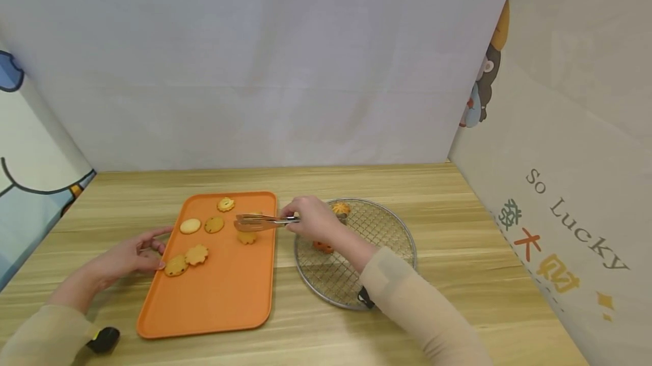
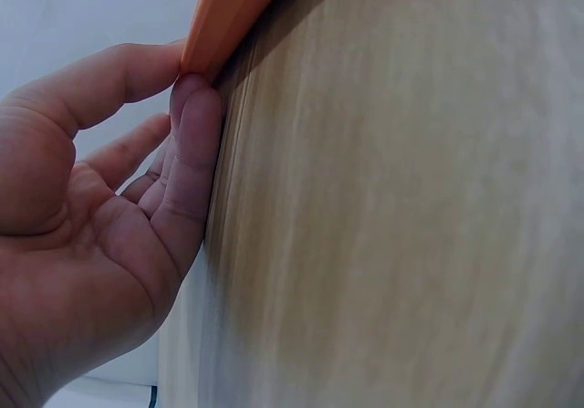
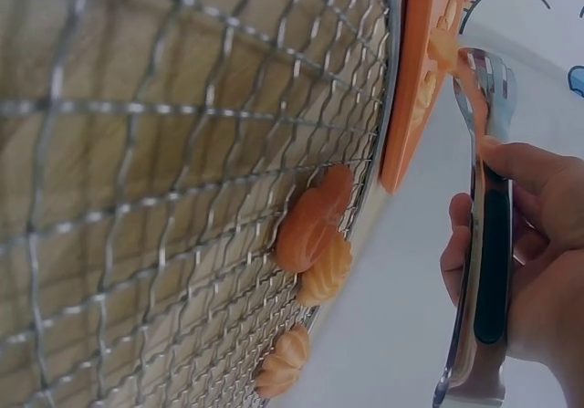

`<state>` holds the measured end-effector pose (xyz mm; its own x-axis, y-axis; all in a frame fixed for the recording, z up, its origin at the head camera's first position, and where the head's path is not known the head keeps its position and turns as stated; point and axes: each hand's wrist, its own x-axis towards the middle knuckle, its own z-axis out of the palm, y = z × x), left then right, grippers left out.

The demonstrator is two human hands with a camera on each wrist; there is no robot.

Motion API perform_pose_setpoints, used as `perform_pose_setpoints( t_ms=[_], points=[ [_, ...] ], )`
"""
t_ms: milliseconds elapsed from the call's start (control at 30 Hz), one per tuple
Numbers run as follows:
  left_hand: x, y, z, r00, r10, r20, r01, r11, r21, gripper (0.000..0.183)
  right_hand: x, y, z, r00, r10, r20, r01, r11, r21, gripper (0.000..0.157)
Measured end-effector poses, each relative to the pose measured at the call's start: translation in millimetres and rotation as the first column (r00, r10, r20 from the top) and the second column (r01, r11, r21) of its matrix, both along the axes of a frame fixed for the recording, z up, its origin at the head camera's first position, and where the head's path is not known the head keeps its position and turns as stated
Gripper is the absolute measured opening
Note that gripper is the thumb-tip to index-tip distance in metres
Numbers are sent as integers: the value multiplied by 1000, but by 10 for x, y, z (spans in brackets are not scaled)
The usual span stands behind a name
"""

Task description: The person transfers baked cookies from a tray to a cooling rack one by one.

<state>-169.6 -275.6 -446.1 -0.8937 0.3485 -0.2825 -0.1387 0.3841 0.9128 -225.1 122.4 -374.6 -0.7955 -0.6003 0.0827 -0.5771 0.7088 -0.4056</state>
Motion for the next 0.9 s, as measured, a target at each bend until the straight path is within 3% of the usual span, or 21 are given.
perform_pose_setpoints(
  t_ms=[367, 900],
  points=[
    [0, -1, -2, 1000, 2, 7, -2, 1000, 6, 86, 26, 53, 19, 998, 30, -61, -32, 999, -20, 19],
    [9, 6, 8, 1000, 3, 30, -4, 999, 33, 86, 62, 258, 256, 1000, 0, -28, -1, 999, -32, 21]
  ],
)
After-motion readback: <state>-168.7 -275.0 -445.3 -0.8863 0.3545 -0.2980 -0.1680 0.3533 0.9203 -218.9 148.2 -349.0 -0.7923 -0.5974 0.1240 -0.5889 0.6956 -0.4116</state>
